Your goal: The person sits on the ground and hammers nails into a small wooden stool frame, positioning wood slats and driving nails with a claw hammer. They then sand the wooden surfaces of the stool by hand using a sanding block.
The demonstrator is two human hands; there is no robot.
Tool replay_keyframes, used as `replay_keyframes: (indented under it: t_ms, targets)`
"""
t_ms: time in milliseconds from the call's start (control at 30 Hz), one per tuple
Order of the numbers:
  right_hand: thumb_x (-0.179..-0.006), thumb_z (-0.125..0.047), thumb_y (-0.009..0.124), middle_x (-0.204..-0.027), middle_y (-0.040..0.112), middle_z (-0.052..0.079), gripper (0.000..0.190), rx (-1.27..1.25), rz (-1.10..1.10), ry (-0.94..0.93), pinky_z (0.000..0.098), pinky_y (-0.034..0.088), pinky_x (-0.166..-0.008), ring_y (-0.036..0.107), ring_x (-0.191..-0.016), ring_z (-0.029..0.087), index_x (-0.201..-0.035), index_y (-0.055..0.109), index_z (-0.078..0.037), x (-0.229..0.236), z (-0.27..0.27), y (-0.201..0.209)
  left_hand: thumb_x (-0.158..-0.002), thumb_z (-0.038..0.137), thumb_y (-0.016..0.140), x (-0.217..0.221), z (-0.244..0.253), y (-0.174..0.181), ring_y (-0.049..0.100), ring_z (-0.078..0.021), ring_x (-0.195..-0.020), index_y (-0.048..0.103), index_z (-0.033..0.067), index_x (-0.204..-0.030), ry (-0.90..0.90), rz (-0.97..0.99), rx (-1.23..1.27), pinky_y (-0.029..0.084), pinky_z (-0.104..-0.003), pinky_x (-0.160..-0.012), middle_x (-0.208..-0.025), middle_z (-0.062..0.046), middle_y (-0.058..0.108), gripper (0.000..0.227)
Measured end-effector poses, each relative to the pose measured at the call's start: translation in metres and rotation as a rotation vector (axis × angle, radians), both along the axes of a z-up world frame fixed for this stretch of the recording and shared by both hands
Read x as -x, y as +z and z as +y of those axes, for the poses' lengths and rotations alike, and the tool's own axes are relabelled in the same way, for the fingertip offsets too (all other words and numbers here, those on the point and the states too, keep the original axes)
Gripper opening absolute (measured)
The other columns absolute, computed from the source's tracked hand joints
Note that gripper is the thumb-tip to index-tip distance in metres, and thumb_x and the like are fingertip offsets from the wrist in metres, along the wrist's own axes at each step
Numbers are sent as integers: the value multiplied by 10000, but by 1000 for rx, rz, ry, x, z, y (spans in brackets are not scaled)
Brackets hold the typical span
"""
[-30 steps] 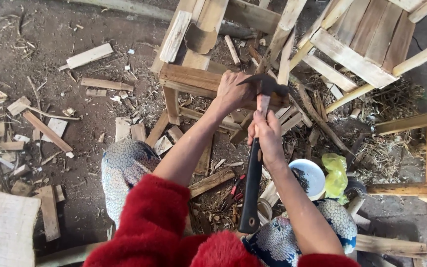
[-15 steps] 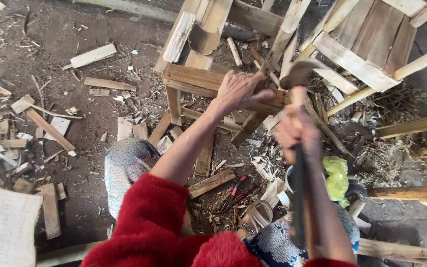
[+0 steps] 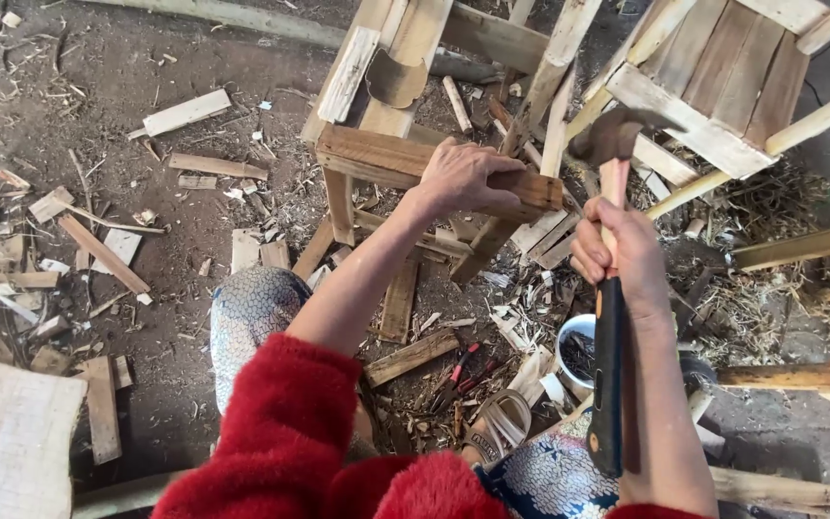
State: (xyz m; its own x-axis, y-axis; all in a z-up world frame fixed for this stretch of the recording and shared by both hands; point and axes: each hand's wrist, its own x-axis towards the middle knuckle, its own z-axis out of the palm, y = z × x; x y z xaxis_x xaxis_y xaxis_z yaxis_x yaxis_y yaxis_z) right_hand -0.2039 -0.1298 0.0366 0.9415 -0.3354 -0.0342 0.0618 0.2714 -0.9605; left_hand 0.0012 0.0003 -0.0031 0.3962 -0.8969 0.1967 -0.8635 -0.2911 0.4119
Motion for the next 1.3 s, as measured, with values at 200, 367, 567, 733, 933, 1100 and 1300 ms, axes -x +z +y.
replay_keyframes:
  t_ms: [200,367,567,733,933,1100,1300]
  targets:
    - [-968,-213,456,-421,363,-24,185,77,74,36,203,360,-270,449,-293,90,-886,473,-48,-11,-14,-33,-699,693,620,-4,-6,-8,630,-186,-979,594,367,-1187,7,-21,-10,383,-359,-767,-996,53,668,587]
    - [-989,-226,400,-440,364,-75,180,17,42,21,161,360,-282,449,-306,60,-919,467,-75,4,-14,-13,-664,691,641,-2,-3,-4,625,-194,-978,593,367,-1190,10,-37,-30,385,-367,-770,-988,40,664,619]
    - [-1023,-300,341,-471,384,-85,282,80,-59,-45,136,388,-324,450,-328,42,-1026,497,-66,25,-10,6,-732,496,704,8,6,25,561,-212,-919,586,311,-1227,-34,-116,6,431,-363,-746,-940,-7,547,542]
    - [-1031,-323,360,-553,378,-47,387,197,-85,-180,145,371,-389,422,-397,32,-1225,464,-5,35,-21,0,-913,387,579,-12,-20,14,587,-155,-752,612,252,-1182,-50,-220,88,503,-294,-628,-795,12,533,303]
    - [-1017,-144,465,-757,562,68,635,379,9,-288,173,448,-525,538,-569,77,-1509,87,-12,43,-21,3,-927,211,587,29,17,59,693,-233,-649,483,37,-1235,-421,531,408,586,-395,-591,-813,-134,693,369]
    - [-996,-463,395,-721,631,189,328,97,111,-356,292,559,-524,682,-607,243,-977,512,-157,39,-61,-32,-941,165,522,45,24,22,670,-315,-527,336,77,-1324,-555,1573,424,589,-395,-456,-750,-236,608,435]
    - [-923,-309,360,-933,639,268,168,-22,211,-249,470,550,-725,666,-822,352,-1023,405,-182,22,-44,-19,-920,154,528,39,34,-7,649,-290,-497,391,1,-1209,-450,1834,518,563,-371,-422,-734,-228,587,354]
